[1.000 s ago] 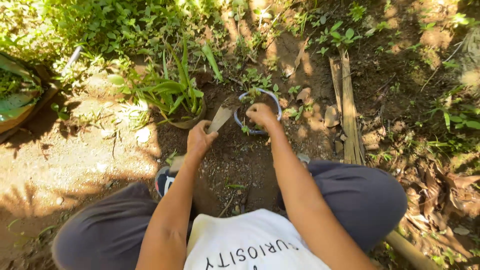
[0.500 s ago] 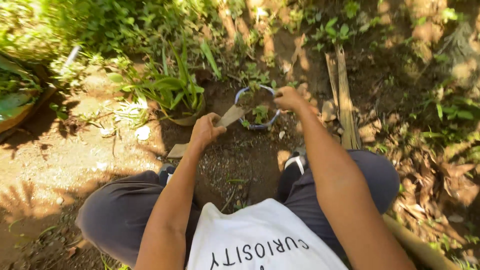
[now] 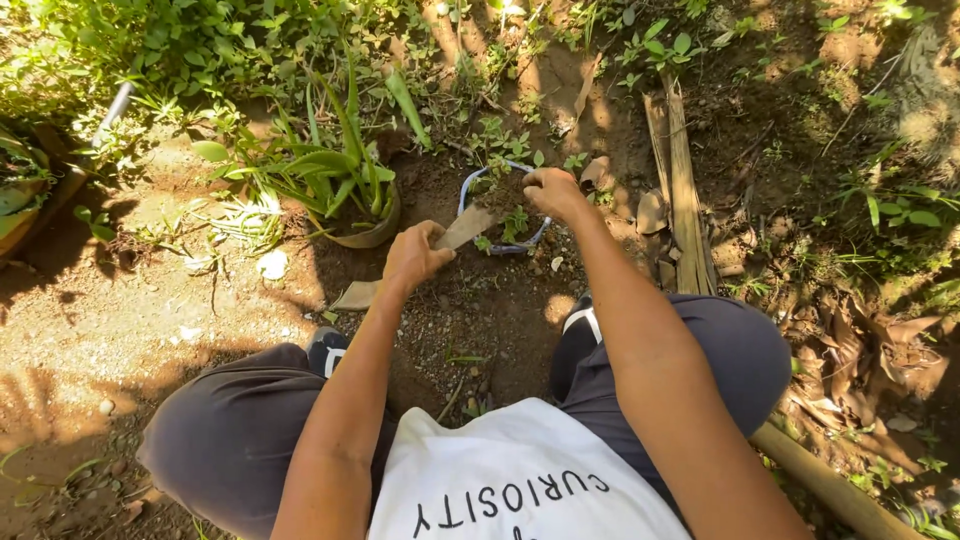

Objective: The recorder is using a small trowel to plant or tend to a small plant in a garden area.

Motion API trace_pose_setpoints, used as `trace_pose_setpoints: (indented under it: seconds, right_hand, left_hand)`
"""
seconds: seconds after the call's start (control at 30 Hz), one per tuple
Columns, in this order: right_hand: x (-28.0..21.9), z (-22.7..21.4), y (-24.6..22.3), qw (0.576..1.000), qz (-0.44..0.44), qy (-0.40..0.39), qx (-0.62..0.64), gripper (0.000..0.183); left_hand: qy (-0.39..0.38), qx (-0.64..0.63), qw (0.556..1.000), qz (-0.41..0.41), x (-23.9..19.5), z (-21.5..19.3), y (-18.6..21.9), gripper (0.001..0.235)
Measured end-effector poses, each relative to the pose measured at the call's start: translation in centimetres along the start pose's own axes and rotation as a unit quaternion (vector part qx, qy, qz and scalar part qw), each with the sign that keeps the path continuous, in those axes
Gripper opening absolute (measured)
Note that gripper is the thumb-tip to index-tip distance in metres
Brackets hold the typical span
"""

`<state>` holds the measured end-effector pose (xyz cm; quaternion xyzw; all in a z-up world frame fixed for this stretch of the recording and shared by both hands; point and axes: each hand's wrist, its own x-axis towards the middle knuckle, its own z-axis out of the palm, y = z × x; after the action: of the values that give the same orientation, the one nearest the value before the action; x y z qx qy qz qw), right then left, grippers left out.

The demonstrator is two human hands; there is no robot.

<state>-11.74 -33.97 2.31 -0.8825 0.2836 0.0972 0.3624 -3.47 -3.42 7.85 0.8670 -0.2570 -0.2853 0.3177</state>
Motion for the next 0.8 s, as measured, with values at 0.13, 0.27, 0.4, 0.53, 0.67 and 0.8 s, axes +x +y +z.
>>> trace_pose_setpoints:
  seconds: [0.13,0.27,0.4,0.53,0.67,0.8]
  right_hand:
    - [-0.4,0.4,-1.3,1.000,-0.018,-0.023,0.011,0.055]
    - [-1.2,1.3,-2.6,0.999,-0.020,-0.046,0.021,0.075]
    - [-3.0,1.9,-4.1,0.998,-0.057,-0.025,-0.010,0.093]
    - [-2.6,2.8,-3.3,0.998,-0.064,0.005,-0.027,0.097]
    - [-2.8,3.1,-3.5,0.999,-0.044,0.020,-0.019,0.096]
    - [-4.4,2.1,-5.6,0.999,0.006,0.021,-0.024,0.074]
  left_hand:
    - [-0.002,0.002,1.000,0.004,0.0,0.3,0.2,0.052]
    - [-0.001,0.023,1.000,0.012,0.4,0.8,0.6,0.051]
    - [-0.018,-0.011,0.999,-0.025,-0.3,0.6,1.9,0.053]
    - [-0.007,-0.011,1.000,-0.007,0.9,1.7,1.0,0.052]
    - [-0.024,-0.003,1.000,-0.012,1.0,1.4,2.2,0.045]
    - [-0.045,-0.021,0.998,-0.031,0.7,1.0,2.8,0.041]
